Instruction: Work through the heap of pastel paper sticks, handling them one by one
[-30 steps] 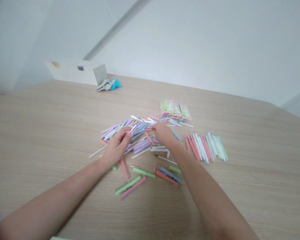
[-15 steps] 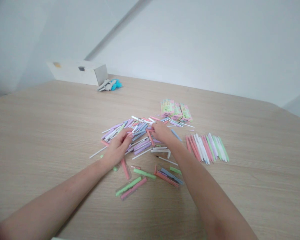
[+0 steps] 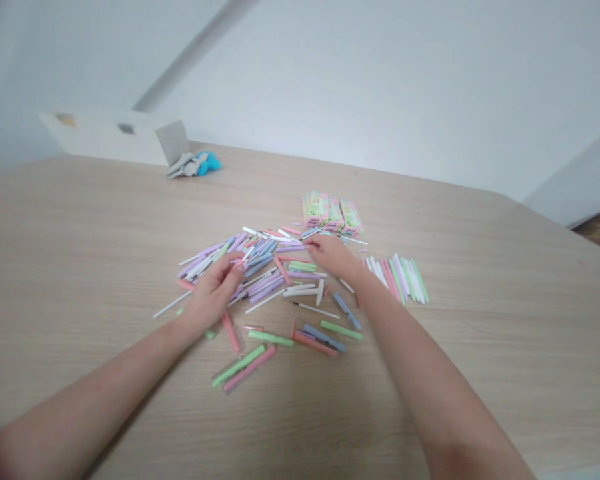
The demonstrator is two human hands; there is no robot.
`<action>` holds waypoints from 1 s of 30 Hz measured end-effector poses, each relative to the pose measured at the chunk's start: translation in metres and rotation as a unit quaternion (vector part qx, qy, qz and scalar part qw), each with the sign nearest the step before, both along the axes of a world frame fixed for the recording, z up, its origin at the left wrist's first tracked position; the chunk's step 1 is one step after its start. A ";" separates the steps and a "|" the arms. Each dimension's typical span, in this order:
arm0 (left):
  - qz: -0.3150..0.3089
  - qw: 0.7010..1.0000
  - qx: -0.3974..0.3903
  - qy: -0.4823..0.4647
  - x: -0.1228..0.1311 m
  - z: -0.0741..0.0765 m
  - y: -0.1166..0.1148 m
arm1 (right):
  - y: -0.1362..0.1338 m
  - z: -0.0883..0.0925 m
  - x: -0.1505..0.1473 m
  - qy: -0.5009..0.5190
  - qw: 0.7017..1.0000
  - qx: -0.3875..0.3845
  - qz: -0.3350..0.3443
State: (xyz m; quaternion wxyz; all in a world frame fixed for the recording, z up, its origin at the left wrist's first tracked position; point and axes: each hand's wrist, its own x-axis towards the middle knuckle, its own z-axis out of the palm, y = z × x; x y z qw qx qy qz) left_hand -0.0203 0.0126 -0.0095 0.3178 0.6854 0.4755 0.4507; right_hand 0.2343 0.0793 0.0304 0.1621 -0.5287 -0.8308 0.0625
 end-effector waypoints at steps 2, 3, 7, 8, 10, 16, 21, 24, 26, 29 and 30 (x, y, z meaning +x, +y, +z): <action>0.000 1.000 0.002 0.021 0.000 0.001 0.000 | -0.011 0.011 0.018 0.053 0.998 -0.006 -0.037; 0.003 1.000 0.001 0.027 0.000 0.001 -0.001 | -0.017 0.016 0.027 0.063 0.996 -0.005 -0.063; 0.004 0.999 -0.002 0.041 0.001 0.002 -0.003 | -0.046 0.025 0.062 0.095 0.984 0.002 -0.151; 0.004 0.999 -0.002 0.042 0.001 0.002 -0.004 | -0.053 0.025 0.069 0.097 0.981 0.000 -0.169; 0.003 0.999 -0.001 0.048 0.001 0.001 -0.004 | -0.065 0.021 0.080 0.095 0.977 -0.014 -0.192; -0.005 0.997 0.012 0.072 0.002 -0.002 -0.004 | -0.088 0.002 0.088 0.015 0.971 -0.063 -0.230; -0.029 0.996 0.017 0.084 0.002 -0.004 -0.004 | -0.088 -0.002 0.070 -0.017 0.975 -0.065 -0.210; -0.056 0.993 0.022 0.098 0.003 -0.006 -0.007 | -0.075 -0.001 0.055 -0.015 0.981 -0.051 -0.185; -0.082 0.991 0.029 0.105 0.004 -0.006 -0.009 | -0.059 -0.004 0.044 -0.021 0.987 -0.015 -0.156; -0.116 0.986 0.034 0.113 0.005 -0.005 -0.011 | -0.025 -0.012 0.030 -0.025 0.990 0.008 -0.140; -0.127 0.985 0.031 0.116 0.006 -0.005 -0.012 | -0.013 -0.015 0.026 -0.027 0.991 0.014 -0.131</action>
